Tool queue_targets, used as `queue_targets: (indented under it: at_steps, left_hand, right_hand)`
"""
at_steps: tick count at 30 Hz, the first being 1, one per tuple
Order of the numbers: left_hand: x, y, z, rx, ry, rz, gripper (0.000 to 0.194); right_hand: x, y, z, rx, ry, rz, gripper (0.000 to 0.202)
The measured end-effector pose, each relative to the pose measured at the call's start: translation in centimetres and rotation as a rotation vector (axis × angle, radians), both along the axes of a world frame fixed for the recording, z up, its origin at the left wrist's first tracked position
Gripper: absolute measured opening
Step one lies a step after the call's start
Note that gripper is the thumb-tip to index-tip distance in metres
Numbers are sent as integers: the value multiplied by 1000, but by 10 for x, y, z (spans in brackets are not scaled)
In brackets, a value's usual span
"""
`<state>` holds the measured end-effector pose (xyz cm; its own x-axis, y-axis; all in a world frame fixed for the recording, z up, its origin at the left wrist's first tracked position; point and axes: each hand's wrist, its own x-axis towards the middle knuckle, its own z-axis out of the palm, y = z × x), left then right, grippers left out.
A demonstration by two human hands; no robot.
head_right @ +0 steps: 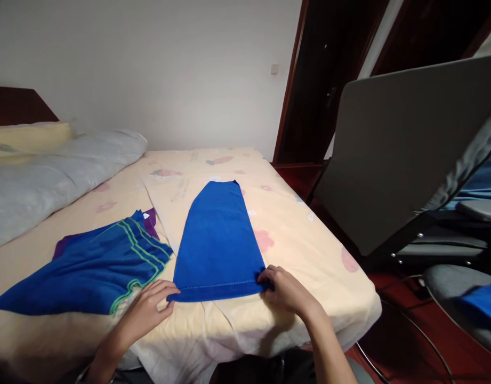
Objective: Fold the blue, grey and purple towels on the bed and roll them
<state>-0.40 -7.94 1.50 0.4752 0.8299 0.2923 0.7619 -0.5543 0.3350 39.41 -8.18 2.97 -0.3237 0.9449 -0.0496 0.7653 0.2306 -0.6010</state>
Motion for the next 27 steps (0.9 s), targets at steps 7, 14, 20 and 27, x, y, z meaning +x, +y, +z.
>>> queue_targets:
  at_steps: [7, 14, 20, 27]
  left_hand:
    - [-3, 9, -9, -125, -197, 147, 22]
    - [3, 26, -16, -265, -465, 227, 36]
    - [14, 27, -24, -116, -295, 327, 34]
    - [26, 23, -24, 75, -27, 466, 27]
  right_hand:
    - [1, 8, 4, 22, 96, -185, 25]
    - [-4, 26, -16, 55, 20, -343, 28]
    - [-5, 27, -25, 45, 3, -355, 27]
    - [0, 23, -24, 60, -18, -372, 23]
